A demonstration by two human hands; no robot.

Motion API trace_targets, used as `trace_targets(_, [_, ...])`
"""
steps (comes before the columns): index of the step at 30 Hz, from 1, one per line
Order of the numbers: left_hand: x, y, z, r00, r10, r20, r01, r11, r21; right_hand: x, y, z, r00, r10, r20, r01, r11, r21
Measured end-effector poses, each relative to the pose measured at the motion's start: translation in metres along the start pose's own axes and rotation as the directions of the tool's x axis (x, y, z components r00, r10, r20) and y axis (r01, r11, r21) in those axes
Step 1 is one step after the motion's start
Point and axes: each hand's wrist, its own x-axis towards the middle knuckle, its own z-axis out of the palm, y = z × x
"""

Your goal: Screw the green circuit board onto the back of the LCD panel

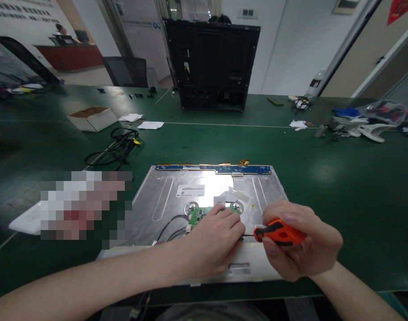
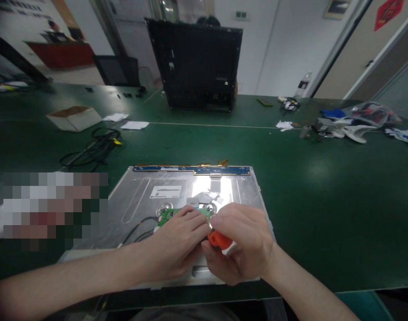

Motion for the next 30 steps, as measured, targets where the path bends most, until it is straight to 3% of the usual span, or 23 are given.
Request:
trace_targets(5, [0.001,0.002,-0.009,0.999,-0.028,-0.017,0.028,0.999,0.016,0.003,0.003,-0.006,0.997,-0.064,-0.051,0.062,0.997,-0.035])
trace_targets(9, [-0.005,0.0,-0.032,0.993,-0.082,-0.079,0.081,0.997,-0.016,0.0,0.015,-0.014,0.99,-0.106,-0.096,0.089,0.981,-0.173])
trace_targets(11, [-0.016,-0.004,-0.046,0.979,-0.132,-0.156,0.126,0.991,-0.051,0.001,0.019,-0.019,0.993,-0.04,-0.108,0.012,0.967,-0.253])
trace_targets(13, [-0.034,-0.013,-0.058,0.954,-0.214,-0.21,0.206,0.977,-0.057,0.002,0.019,-0.023,0.987,0.124,-0.103,-0.156,0.894,-0.421])
trace_targets(16, [-0.074,-0.031,-0.061,0.894,-0.385,-0.23,0.384,0.922,-0.049,0.001,0.015,-0.029,0.9,0.437,-0.003,-0.351,0.718,-0.6])
trace_targets(19, [-0.121,-0.048,-0.047,0.763,-0.575,-0.294,0.593,0.804,-0.035,-0.011,0.012,-0.029,0.716,0.659,0.228,-0.334,0.611,-0.718])
trace_targets(21, [-0.149,-0.055,-0.032,0.697,-0.632,-0.34,0.672,0.74,0.003,-0.026,0.011,-0.027,0.596,0.752,0.282,-0.322,0.545,-0.774])
trace_targets(23, [-0.17,-0.056,-0.018,0.679,-0.653,-0.336,0.704,0.709,0.045,-0.04,0.011,-0.025,0.536,0.798,0.276,-0.329,0.499,-0.802])
trace_targets(26, [-0.186,-0.049,-0.003,0.686,-0.633,-0.359,0.704,0.702,0.107,-0.058,0.008,-0.023,0.466,0.842,0.27,-0.352,0.457,-0.817])
trace_targets(30, [-0.189,-0.04,0.003,0.683,-0.636,-0.36,0.709,0.695,0.119,-0.069,0.006,-0.022,0.436,0.865,0.247,-0.387,0.428,-0.816])
